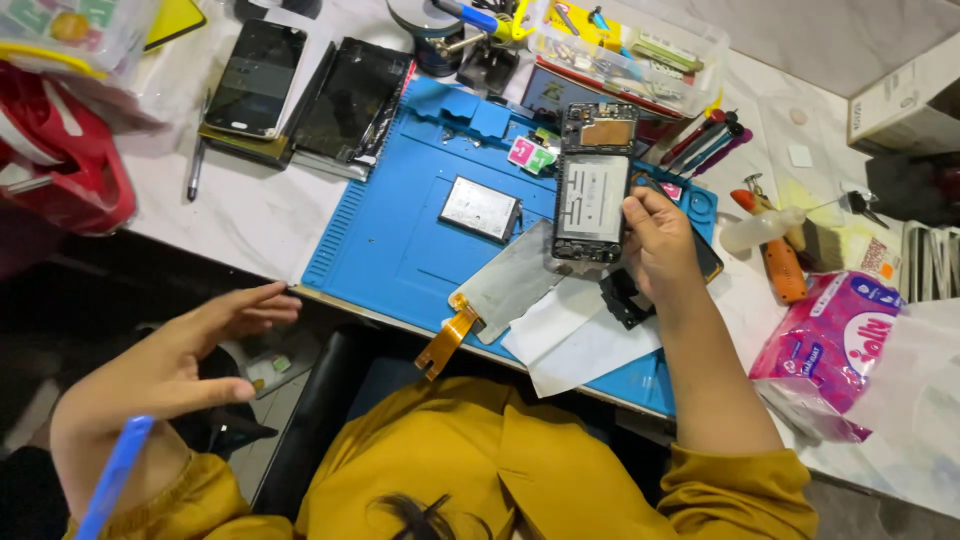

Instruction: Cleaning adhesive residue from a mobile phone frame using a plastic tool and brush

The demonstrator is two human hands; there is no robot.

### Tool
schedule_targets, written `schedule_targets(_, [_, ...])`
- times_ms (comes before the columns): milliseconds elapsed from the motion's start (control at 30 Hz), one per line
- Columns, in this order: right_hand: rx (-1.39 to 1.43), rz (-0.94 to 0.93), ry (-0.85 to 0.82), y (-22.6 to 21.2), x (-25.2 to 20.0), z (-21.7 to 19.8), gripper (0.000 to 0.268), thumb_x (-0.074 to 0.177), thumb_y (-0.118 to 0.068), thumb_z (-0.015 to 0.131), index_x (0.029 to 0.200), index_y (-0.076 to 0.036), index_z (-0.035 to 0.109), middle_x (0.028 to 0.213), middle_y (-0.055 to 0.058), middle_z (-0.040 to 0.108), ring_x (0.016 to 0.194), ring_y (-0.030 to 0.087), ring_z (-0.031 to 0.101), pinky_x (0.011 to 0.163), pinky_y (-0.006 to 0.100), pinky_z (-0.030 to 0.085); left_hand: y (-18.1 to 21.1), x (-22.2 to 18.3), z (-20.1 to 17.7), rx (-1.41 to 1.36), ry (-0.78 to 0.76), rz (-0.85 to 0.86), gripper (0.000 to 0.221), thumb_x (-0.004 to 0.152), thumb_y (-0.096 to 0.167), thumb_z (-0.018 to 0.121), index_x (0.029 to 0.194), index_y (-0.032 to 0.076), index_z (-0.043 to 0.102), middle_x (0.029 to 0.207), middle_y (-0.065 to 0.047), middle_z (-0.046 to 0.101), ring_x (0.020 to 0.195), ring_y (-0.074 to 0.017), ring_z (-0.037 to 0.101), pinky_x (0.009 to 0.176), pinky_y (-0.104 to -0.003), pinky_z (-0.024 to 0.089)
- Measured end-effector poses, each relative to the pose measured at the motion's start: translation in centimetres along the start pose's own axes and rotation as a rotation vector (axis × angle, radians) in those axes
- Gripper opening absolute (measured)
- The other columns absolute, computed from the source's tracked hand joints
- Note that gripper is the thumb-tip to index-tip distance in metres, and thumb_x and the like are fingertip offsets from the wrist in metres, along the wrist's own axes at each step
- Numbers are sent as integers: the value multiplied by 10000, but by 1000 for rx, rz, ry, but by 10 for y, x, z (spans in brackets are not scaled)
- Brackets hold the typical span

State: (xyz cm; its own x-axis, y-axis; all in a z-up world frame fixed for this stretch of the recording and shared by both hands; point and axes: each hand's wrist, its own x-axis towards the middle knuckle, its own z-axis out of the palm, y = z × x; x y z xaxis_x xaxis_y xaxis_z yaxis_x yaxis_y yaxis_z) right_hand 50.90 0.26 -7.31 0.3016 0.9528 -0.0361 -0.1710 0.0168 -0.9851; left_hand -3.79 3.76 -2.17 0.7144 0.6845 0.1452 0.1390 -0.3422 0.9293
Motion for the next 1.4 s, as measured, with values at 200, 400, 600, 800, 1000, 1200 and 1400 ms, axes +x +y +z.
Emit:
schedule_targets(200, [-59,-43,56,-3,1,-11,143,1069,-182,565,1090,-57,631,1030,68,722,901,172,723,775,287,629,-31,-38,-10,-446,-112,-231,1126,782,128,797,1630,269,69,1536,-205,453,1191,-331,746,871,-452,729])
schedule_targets(400, [-90,-29,27,-1,1,-8,157,1072,-209,563,1107,-70,627,996,66,728,798,146,710,609,240,587,-10,-82,-5,-806,-133,-566,1223,696,804,857,1553,82,367,1070,-333,760,566,-328,825,464,-357,652])
schedule_targets(600, [-57,-67,40,-8,-2,-6,227,1069,-189,553,1196,-25,644,1067,42,682,905,173,714,676,254,602,-3,-40,23,-768,31,342,294,1032,18,466,1284,-18,614,504,51,473,410,-66,373,446,-262,378])
schedule_targets(800, [128,-289,-55,4,0,-14,167,1075,-121,557,1162,-4,638,954,144,723,887,233,757,804,380,643,-21,113,81,-685,50,166,226,1070,189,427,1136,-9,513,600,-47,447,263,-114,458,341,-223,370])
schedule_targets(1000, [298,-279,-115,4,-6,-18,188,1033,-151,610,1160,-13,632,981,165,740,898,252,771,796,383,649,12,282,159,-450,-271,77,422,1094,405,338,1084,54,573,613,85,410,419,-46,382,442,-209,305])
schedule_targets(1200, [358,-206,-78,4,-4,-7,265,1009,-195,638,1167,17,644,952,187,747,863,252,775,748,370,650,20,342,210,-580,-222,-115,669,926,746,503,1098,116,644,711,-24,603,551,-92,635,507,-234,508])
schedule_targets(1400, [154,-326,31,-5,-18,22,265,1038,-215,605,1191,-2,646,953,97,737,881,124,722,795,291,596,33,323,210,-862,-62,-350,801,892,709,585,1312,28,624,1103,-174,691,961,-205,656,922,-369,547])
